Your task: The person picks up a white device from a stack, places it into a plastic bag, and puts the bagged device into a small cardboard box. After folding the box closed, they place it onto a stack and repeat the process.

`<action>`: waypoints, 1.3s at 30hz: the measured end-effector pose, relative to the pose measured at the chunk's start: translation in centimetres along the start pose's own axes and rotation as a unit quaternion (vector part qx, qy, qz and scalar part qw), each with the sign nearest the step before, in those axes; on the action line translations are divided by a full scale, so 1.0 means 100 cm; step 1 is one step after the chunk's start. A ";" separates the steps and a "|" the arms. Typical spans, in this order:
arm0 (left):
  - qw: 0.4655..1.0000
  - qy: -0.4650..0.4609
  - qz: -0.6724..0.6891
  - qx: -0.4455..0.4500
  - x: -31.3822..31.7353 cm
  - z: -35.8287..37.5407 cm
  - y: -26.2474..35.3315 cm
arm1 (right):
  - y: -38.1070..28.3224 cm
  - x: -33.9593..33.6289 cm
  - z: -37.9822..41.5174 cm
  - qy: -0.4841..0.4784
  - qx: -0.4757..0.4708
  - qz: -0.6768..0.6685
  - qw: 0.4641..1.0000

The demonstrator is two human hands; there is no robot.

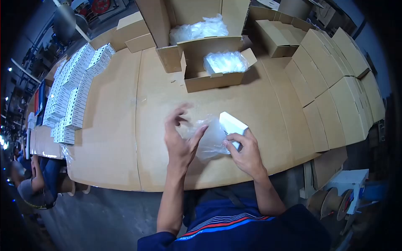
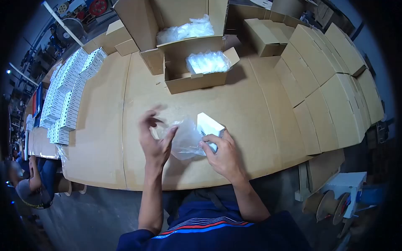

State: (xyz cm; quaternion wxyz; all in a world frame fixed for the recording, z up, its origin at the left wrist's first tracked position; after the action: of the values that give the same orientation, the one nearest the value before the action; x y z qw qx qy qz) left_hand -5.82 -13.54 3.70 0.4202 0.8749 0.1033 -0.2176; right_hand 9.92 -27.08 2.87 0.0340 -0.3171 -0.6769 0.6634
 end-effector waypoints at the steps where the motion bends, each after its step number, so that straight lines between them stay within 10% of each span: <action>1: 0.998 0.030 0.055 -0.022 0.001 0.004 -0.003 | 0.001 0.000 -0.001 0.012 0.014 -0.010 1.000; 3: 0.980 0.089 0.165 -0.069 0.002 0.012 -0.005 | 0.008 0.000 -0.002 0.034 0.043 -0.028 0.998; 7: 0.877 -0.151 0.396 -0.226 0.009 0.040 -0.009 | 0.027 0.007 -0.002 0.043 0.013 -0.129 0.991; 15: 0.921 -0.182 0.281 -0.199 0.007 0.040 0.002 | 0.011 -0.013 -0.012 0.027 -0.029 -0.167 0.985; 24: 0.950 -0.211 0.188 -0.137 0.004 0.047 0.006 | -0.057 -0.059 -0.068 -0.003 -0.305 -0.265 0.915; 39: 0.953 -0.188 0.177 -0.160 0.013 0.042 0.007 | -0.065 -0.032 -0.096 -0.223 -0.267 -0.191 0.918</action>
State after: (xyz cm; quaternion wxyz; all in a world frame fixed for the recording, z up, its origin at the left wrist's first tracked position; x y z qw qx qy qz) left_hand -5.67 -17.27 1.22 0.5982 0.7438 -0.1003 -0.2809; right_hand 14.46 -19.70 11.23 -0.0777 -0.0224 -0.8668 0.4920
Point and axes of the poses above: each hand's wrist, its own z-axis away from the middle knuckle, its own x-axis out of the palm, y = z × x, the point moved 1 cm from there along -z, towards the middle knuckle, and after that the axes turned 9 degrees about -z, right-handed, at the moved point
